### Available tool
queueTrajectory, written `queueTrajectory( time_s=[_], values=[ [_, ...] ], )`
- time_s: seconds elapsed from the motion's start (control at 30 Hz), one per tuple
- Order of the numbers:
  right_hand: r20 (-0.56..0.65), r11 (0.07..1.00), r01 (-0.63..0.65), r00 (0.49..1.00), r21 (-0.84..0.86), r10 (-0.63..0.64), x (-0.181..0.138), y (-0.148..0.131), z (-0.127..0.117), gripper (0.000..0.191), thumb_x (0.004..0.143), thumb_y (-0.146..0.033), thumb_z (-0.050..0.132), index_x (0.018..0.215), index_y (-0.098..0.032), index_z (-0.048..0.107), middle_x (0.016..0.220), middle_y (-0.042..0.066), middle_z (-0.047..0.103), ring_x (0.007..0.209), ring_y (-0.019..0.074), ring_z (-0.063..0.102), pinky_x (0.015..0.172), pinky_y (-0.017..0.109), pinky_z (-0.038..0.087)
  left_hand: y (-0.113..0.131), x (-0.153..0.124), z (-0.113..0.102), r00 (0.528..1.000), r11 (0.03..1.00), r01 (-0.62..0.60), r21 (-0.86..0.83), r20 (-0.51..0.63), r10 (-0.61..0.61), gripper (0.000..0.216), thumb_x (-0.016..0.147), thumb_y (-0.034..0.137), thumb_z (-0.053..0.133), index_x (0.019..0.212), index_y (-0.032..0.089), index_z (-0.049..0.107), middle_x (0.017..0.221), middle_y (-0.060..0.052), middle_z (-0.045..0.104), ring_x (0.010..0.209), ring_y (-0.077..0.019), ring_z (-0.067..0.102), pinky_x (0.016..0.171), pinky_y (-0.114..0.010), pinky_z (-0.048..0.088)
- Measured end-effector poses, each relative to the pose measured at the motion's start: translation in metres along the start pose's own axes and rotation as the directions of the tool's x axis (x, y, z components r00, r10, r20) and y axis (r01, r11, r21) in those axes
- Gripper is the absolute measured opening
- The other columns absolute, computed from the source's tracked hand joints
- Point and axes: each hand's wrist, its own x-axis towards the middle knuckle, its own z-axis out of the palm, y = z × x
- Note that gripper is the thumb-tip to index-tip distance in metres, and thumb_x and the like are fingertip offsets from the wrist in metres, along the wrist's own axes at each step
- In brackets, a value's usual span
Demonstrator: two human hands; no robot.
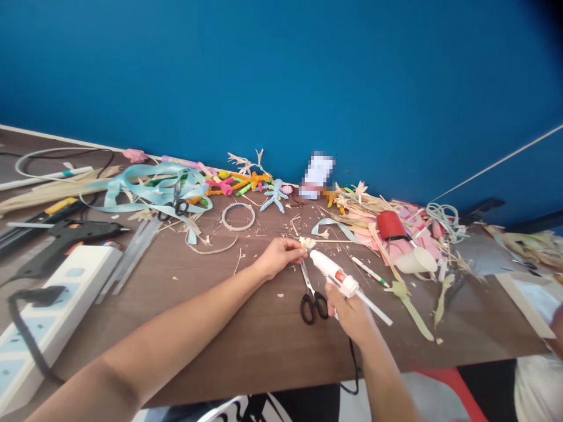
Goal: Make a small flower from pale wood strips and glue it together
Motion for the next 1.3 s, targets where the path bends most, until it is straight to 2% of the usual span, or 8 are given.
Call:
queueTrajectory(
  time_s=[0.3, 0.63, 0.8, 0.9, 1.07, 1.2, 1.3],
  values=[
    [0.059, 0.999, -0.016, 0.998, 0.051, 0.013, 0.002, 0.004, 0.001, 0.044, 0.082, -0.049, 0.035, 0.055, -0.017, 0.048, 0.044, -0.001, 0.048, 0.045, 0.011, 0.048, 0.052, 0.023, 0.04, -0.001, 0.0, -0.001, 1.0, 1.0, -0.009, 0.003, 0.006, 0.009, 0.023, 0.056, 0.029, 0.07, 0.065, 0.009, 0.063, 0.062, -0.003, 0.063, 0.054, -0.0074, 0.054, 0.059, -0.022, 0.045],
    [0.005, 1.0, 0.024, 1.0, 0.018, -0.024, 0.003, 0.002, 0.001, 0.039, 0.08, -0.047, 0.042, 0.055, -0.017, 0.046, 0.04, -0.002, 0.046, 0.041, 0.0104, 0.048, 0.046, 0.021, 0.039, 0.001, 0.0, 0.0, 1.0, 1.0, -0.003, -0.001, -0.001, 0.003, 0.023, 0.055, 0.029, 0.07, 0.065, 0.009, 0.063, 0.061, -0.002, 0.063, 0.054, -0.0074, 0.053, 0.059, -0.022, 0.045],
    [0.063, 0.992, 0.053, 0.996, 0.112, -0.061, 0.005, 0.003, -0.001, 0.033, 0.081, -0.046, 0.04, 0.072, -0.015, 0.051, 0.048, -0.002, 0.048, 0.041, 0.0102, 0.046, 0.043, 0.021, 0.038, 0.001, 0.0, 0.001, 1.0, 1.0, -0.004, 0.005, -0.007, 0.004, 0.022, 0.055, 0.028, 0.07, 0.064, 0.009, 0.063, 0.06, -0.002, 0.062, 0.054, -0.0075, 0.053, 0.059, -0.022, 0.044],
    [0.059, 0.984, 0.075, 0.995, 0.163, -0.085, 0.005, 0.007, 0.0, 0.031, 0.081, -0.044, 0.041, 0.08, -0.015, 0.051, 0.053, -0.001, 0.051, 0.041, 0.0096, 0.046, 0.042, 0.021, 0.038, 0.001, 0.0, 0.001, 1.0, 1.0, -0.003, -0.001, -0.003, 0.003, 0.022, 0.055, 0.028, 0.07, 0.064, 0.009, 0.063, 0.06, -0.001, 0.062, 0.053, -0.0072, 0.053, 0.059, -0.022, 0.044],
    [0.013, 0.988, 0.07, 0.997, 0.139, -0.073, 0.005, 0.011, 0.002, 0.03, 0.081, -0.042, 0.041, 0.08, -0.014, 0.053, 0.053, 0.0, 0.053, 0.041, 0.0096, 0.048, 0.042, 0.021, 0.039, 0.0, 0.0, -0.001, 1.0, 1.0, -0.004, 0.01, 0.009, 0.004, 0.023, 0.055, 0.029, 0.07, 0.065, 0.009, 0.064, 0.061, -0.002, 0.063, 0.054, -0.0076, 0.053, 0.06, -0.022, 0.044],
    [0.018, 0.994, 0.074, 0.997, 0.084, -0.076, 0.004, 0.01, 0.001, 0.029, 0.081, -0.041, 0.042, 0.071, -0.015, 0.051, 0.049, -0.002, 0.049, 0.041, 0.0097, 0.048, 0.044, 0.021, 0.039, 0.0, 0.0, -0.001, 1.0, 1.0, -0.007, 0.017, 0.008, 0.007, 0.023, 0.055, 0.029, 0.07, 0.065, 0.009, 0.063, 0.061, -0.002, 0.063, 0.054, -0.0079, 0.053, 0.06, -0.023, 0.045],
    [0.016, 0.994, 0.071, 0.997, 0.08, -0.073, 0.005, 0.009, 0.001, 0.03, 0.081, -0.043, 0.041, 0.072, -0.015, 0.05, 0.049, -0.002, 0.05, 0.041, 0.01, 0.048, 0.043, 0.021, 0.039, 0.001, 0.0, 0.0, 1.0, 0.999, -0.014, 0.034, 0.009, 0.013, 0.023, 0.056, 0.029, 0.069, 0.065, 0.009, 0.064, 0.061, -0.002, 0.063, 0.053, -0.0078, 0.053, 0.059, -0.022, 0.045]
  ],
)
